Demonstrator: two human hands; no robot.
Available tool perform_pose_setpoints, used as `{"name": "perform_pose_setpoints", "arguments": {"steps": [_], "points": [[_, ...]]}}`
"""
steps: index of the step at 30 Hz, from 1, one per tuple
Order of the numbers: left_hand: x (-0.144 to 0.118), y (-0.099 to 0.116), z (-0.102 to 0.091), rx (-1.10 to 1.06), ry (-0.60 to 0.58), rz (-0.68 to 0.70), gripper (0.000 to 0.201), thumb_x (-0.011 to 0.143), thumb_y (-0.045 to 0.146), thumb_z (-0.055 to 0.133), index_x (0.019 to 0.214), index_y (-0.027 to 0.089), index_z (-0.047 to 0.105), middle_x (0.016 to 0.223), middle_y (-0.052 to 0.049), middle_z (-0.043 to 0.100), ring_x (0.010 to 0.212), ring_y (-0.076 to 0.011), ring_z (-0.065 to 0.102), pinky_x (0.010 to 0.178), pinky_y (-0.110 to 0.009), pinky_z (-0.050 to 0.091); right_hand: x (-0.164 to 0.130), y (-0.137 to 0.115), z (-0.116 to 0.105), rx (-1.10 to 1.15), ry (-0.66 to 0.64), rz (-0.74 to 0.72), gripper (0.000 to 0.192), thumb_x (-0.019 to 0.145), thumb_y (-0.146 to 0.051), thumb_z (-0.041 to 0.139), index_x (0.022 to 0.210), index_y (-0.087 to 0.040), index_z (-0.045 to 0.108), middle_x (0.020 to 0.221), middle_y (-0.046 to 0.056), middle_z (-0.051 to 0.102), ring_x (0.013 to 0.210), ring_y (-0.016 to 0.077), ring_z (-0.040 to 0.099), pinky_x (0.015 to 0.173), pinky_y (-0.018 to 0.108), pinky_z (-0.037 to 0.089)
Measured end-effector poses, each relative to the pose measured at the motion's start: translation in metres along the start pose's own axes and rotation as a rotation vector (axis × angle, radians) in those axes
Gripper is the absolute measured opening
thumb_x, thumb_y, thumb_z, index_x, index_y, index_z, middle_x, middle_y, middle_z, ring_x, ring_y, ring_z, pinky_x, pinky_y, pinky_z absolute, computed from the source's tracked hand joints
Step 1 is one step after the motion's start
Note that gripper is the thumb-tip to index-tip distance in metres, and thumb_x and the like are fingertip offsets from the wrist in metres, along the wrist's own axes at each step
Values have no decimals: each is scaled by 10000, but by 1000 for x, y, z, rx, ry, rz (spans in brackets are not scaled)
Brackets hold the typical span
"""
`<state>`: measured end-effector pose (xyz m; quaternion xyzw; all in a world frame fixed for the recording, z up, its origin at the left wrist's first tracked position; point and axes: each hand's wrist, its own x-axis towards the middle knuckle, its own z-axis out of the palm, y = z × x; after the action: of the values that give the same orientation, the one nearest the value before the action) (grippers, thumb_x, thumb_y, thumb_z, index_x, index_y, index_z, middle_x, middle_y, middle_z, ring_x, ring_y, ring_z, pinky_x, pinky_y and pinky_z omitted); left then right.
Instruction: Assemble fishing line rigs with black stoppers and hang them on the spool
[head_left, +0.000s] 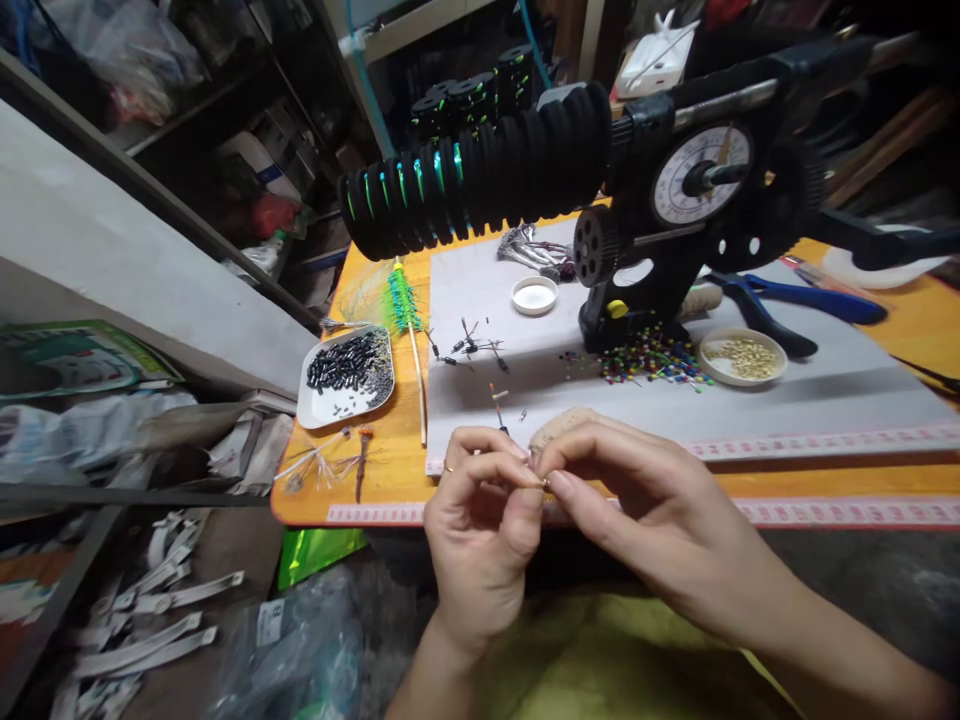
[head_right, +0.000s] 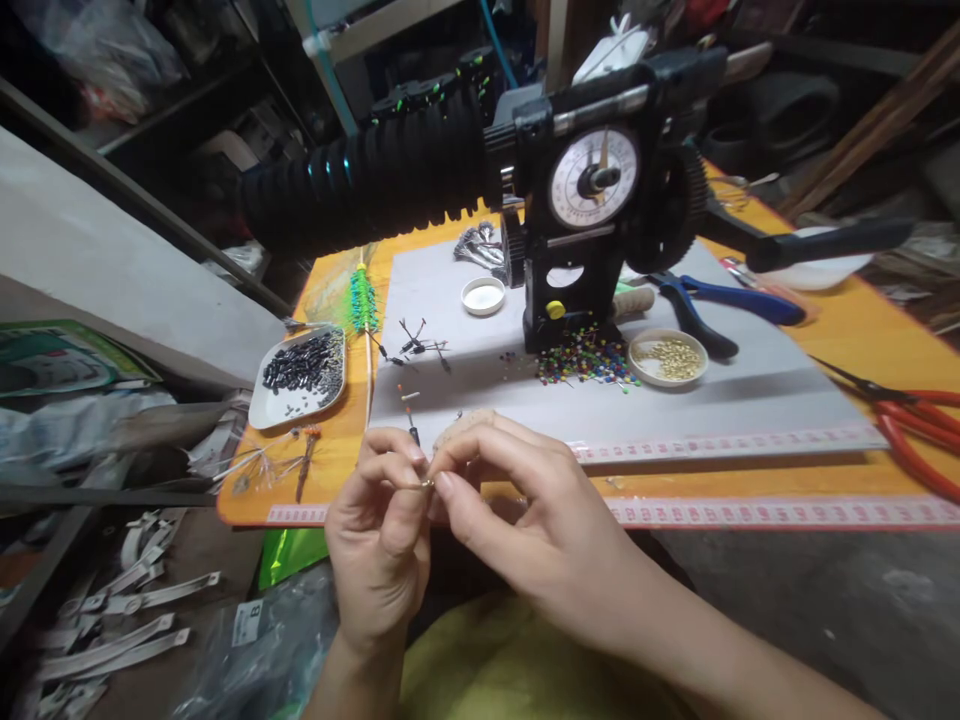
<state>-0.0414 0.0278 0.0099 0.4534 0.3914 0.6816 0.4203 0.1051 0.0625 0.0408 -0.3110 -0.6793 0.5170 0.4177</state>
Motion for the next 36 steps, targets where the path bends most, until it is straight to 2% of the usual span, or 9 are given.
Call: {"name": "perform_pose_setpoints", "arguments": {"steps": [5,11,13,16,18,23,29,33,36], "points": [[0,-1,0,7,10,-11,37,873,231,762,858,233,729,1011,-22,600,922,-125,608,809,-212,520,2,-1,-1,-66,-4,-49,99,992,-196,571,949,-232,652,912,-1,659,832,106,634,714,192,501],[0,-1,-3,64,-48,108,117,911,119,687,938,229,713,899,-22,671,816,-120,657,612,-169,518,-1,4,-7,-383,56,-193,153,960,-174,607,816,-202,564,738,-5,569,632,108,567,531,209,467],[0,1,-3,43,-26,90,118,910,107,685,930,221,710,868,-7,649,705,-84,634,575,-155,516,-2,4,-9,-424,77,-247,66,936,-146,630,927,-203,599,828,22,630,690,126,625,575,220,520],[2,3,-1,-40,-40,20,92,911,126,691,913,217,706,857,5,633,563,-42,589,498,-136,507,-2,1,-11,-392,92,-312,268,913,-100,660,1156,-211,639,1025,69,707,869,157,710,720,231,587],[3,4,0,-78,-59,-22,64,903,149,708,899,213,707,860,3,639,533,-41,593,465,-131,515,-1,-3,-11,-378,89,-365,309,905,-60,656,1169,-219,673,1010,63,731,905,157,723,749,221,593],[6,4,2,-150,-114,-63,68,898,143,714,906,209,724,861,0,646,552,-54,642,496,-144,575,0,-5,-13,-472,109,-433,308,899,-5,595,1071,-232,713,889,42,747,794,153,729,680,225,597],[12,5,0,-148,-152,-55,119,888,76,699,892,195,691,865,4,642,602,-48,663,580,-149,594,-3,0,-14,-510,131,-412,231,905,-16,610,1038,-195,671,864,49,724,776,133,711,673,204,571],[13,3,-3,-28,-132,9,131,889,74,698,898,203,675,851,0,696,634,-88,705,571,-179,612,-4,5,-16,-494,101,-361,196,898,-45,627,1008,-204,659,874,42,720,759,137,710,626,205,565],[9,-3,-11,280,-104,213,252,874,7,687,1003,221,717,922,-25,789,765,-143,765,669,-230,652,-3,10,-16,-491,118,-311,159,897,-74,626,967,-216,635,837,30,696,703,137,684,573,215,551]]}}
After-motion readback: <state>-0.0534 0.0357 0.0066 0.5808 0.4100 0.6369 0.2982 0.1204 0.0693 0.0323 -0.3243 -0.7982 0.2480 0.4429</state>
